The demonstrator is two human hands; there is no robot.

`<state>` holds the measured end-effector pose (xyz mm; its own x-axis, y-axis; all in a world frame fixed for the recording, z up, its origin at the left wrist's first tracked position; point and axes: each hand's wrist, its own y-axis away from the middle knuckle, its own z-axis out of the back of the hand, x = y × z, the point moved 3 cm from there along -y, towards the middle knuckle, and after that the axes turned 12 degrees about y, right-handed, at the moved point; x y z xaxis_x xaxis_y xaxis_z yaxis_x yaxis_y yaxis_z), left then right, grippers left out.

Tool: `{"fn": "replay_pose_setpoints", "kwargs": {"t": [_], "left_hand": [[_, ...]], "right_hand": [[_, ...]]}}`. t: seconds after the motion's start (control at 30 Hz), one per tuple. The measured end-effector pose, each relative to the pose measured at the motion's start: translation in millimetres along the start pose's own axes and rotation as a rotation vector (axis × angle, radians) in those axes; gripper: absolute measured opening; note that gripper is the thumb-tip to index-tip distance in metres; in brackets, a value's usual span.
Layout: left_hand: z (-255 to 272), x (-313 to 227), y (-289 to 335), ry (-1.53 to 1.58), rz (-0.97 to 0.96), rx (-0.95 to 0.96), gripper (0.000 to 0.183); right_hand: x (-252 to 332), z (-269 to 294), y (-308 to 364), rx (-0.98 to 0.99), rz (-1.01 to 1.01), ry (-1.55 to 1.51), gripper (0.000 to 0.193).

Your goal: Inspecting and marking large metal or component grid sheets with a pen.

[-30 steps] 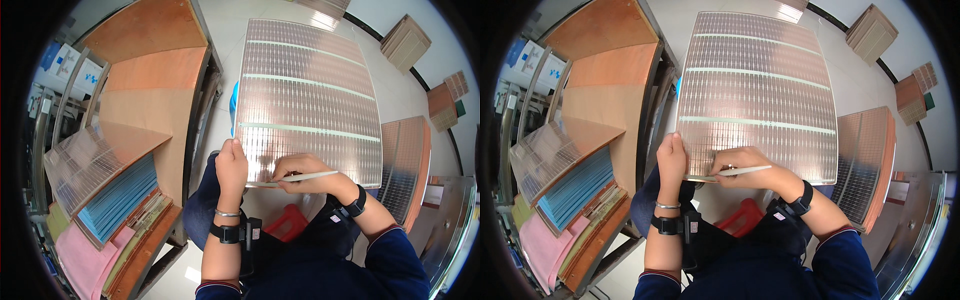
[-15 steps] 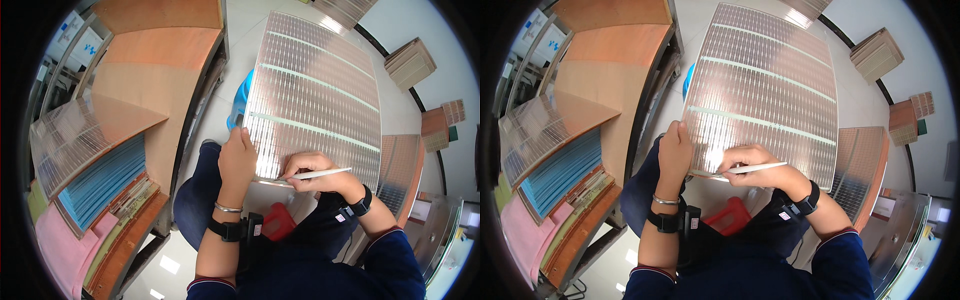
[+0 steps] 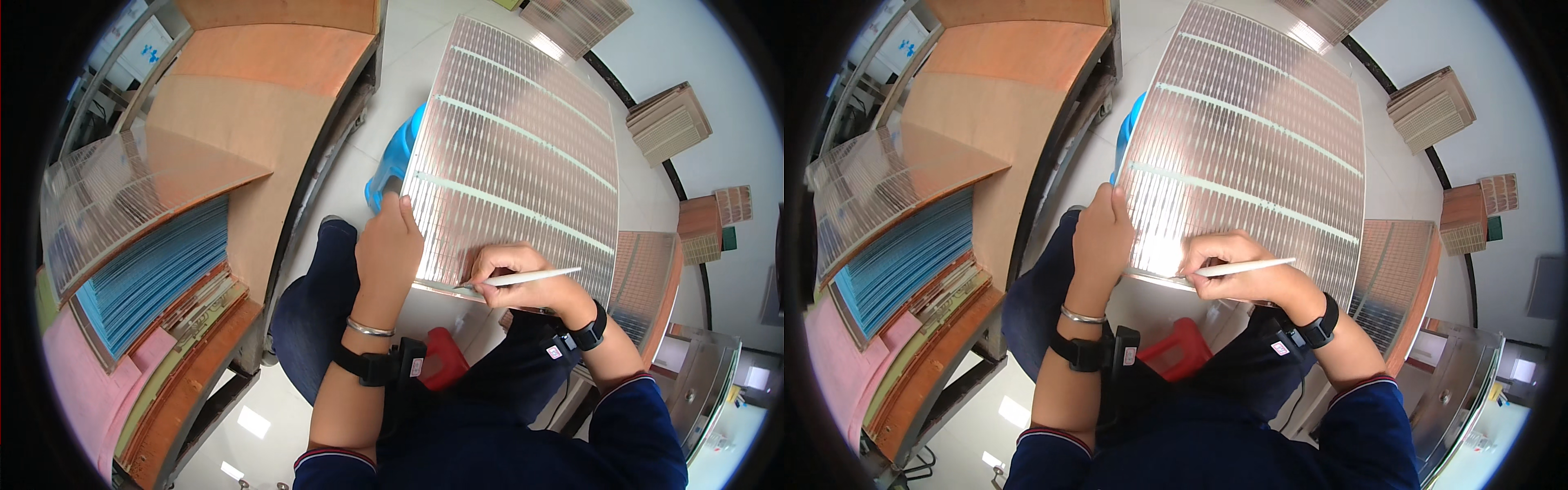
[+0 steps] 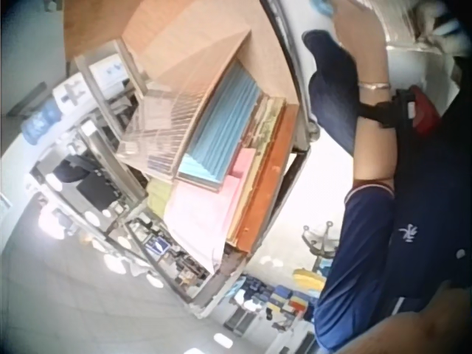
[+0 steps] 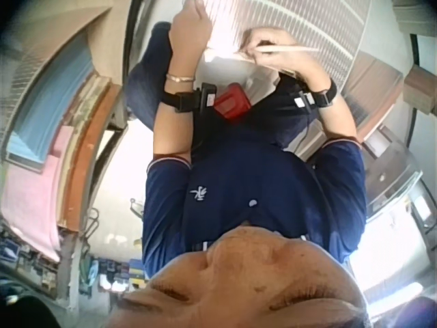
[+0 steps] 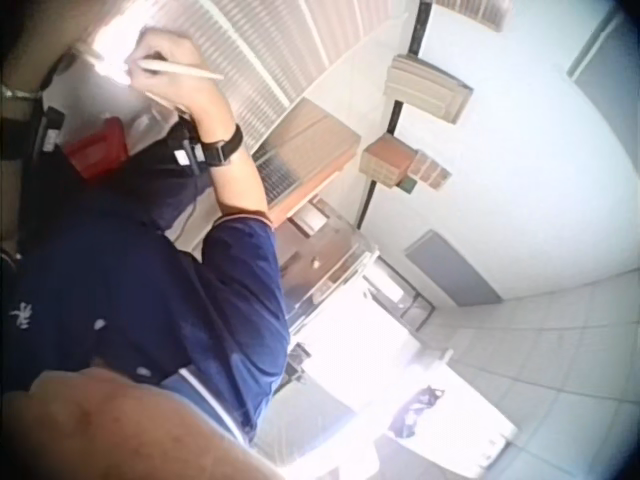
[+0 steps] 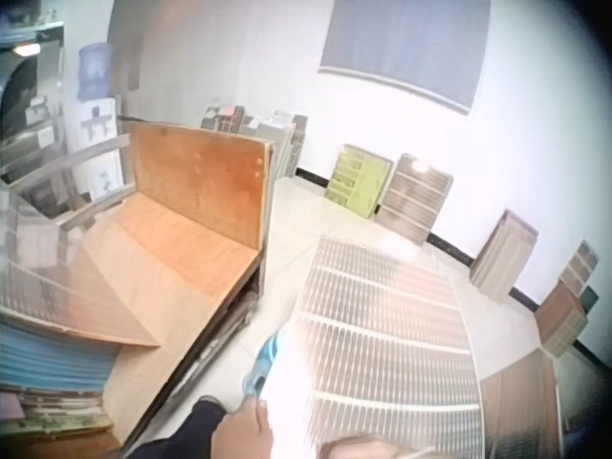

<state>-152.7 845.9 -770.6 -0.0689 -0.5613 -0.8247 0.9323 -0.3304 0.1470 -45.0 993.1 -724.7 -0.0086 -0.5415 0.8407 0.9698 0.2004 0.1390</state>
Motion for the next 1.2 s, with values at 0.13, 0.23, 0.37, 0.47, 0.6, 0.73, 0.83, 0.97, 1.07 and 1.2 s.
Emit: {"fn": "replay_pose_setpoints", "kwargs": {"t": [0.13,0.23,0.37,0.47,0.6,0.73,0.83,0.97,1.07,1.2], "left_hand": [[1,5,-1,-0.013,-0.012,-0.007,0.031],[1,4,0,-0.008,0.002,0.001,0.031],[-1,0,-2,0.003,-0.011,-0.005,0.032],[-3,8,-4,0.155,-0.059,-0.018,0.032],[0,27,-6,0.546,0.130,0.079,0.036],[-11,19,-6,0.874,0.218,0.083,0.042],[-8,12,-4,0.821,0.181,0.060,0.043],[-5,30,-10,0.768,0.103,0.059,0.043],[-5,27,-10,0.573,0.010,-0.018,0.047],[-6,29,-11,0.486,-0.084,-0.035,0.048]], "right_hand": [[-2,5,4,0.079,0.105,0.048,0.006],[-5,11,11,0.099,0.125,0.045,0.006],[-14,12,23,0.058,0.030,-0.023,0.007],[0,18,42,-0.100,-0.064,-0.167,0.010],[-34,57,96,-0.851,-0.283,-0.226,0.024],[-93,85,183,-1.349,-0.443,0.417,0.031],[-113,77,216,-1.374,-0.570,0.307,0.034],[-105,63,209,-1.208,-0.531,-0.557,0.039],[-100,61,214,-1.250,-0.260,-0.904,0.039],[-88,59,218,-1.262,-0.156,-1.006,0.038]]}}
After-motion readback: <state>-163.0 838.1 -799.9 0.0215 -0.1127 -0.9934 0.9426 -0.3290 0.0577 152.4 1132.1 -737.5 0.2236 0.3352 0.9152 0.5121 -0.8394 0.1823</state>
